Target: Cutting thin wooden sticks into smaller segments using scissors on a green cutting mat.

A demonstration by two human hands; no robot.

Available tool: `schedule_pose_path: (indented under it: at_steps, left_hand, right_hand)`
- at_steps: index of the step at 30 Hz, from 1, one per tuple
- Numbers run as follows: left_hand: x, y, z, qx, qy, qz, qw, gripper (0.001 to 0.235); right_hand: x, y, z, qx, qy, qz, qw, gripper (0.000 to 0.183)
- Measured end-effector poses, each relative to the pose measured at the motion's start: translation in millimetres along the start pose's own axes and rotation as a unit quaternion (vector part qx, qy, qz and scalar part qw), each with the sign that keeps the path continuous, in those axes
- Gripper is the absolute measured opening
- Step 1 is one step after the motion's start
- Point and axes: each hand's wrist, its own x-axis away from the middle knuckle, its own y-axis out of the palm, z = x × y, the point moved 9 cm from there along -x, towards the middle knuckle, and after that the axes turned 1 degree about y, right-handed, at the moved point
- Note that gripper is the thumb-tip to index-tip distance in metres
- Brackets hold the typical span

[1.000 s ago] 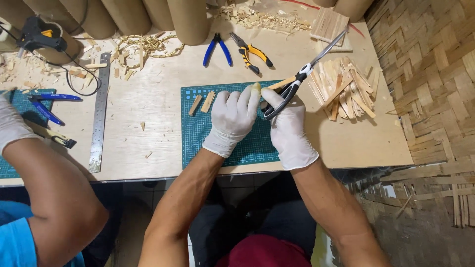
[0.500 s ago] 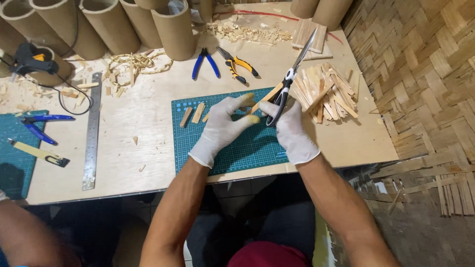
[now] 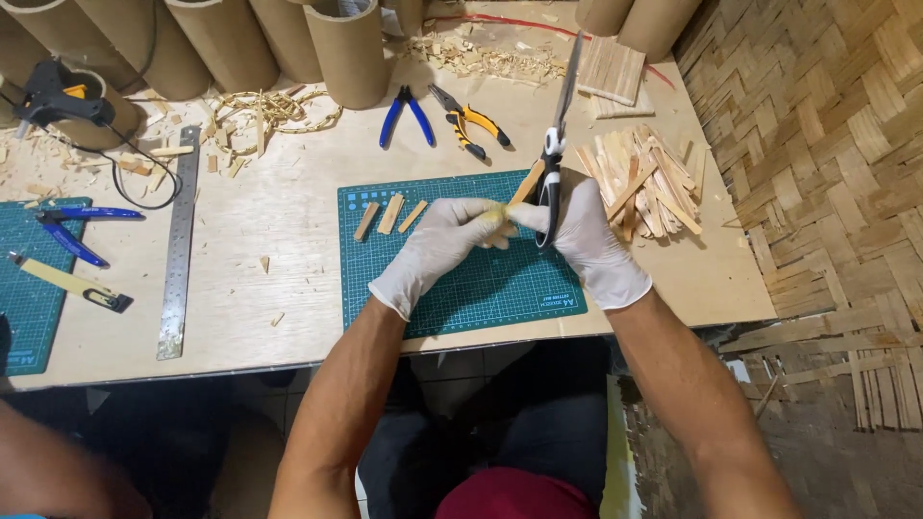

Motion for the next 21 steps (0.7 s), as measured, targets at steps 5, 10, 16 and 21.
schedule_pose_path:
  at_steps: [5, 10, 16, 21]
  left_hand:
    - [-7, 7, -22, -0.038, -0.02, -0.035, 0.998, 0.021]
    - [-11, 3, -30, -0.056, -0.022, -0.023, 0.998, 0.02]
    - [-13, -7, -21, -0.017, 0.037, 0.011, 0.999, 0.02]
    - [-14, -19, -7, -0.019, 0.083, 0.036, 0.996, 0.018]
  right_hand:
    - [5, 10, -15, 0.015, -0.014, -0.018, 1.0, 0.026]
    - [0, -2, 1, 0.049, 0.005, 0.017, 0.999, 0.033]
    - [15, -15, -7, 0.009, 0.078, 0.024, 0.997, 0.025]
    - [32, -70, 32, -0.047, 0.133, -0.081, 0.987, 0.031]
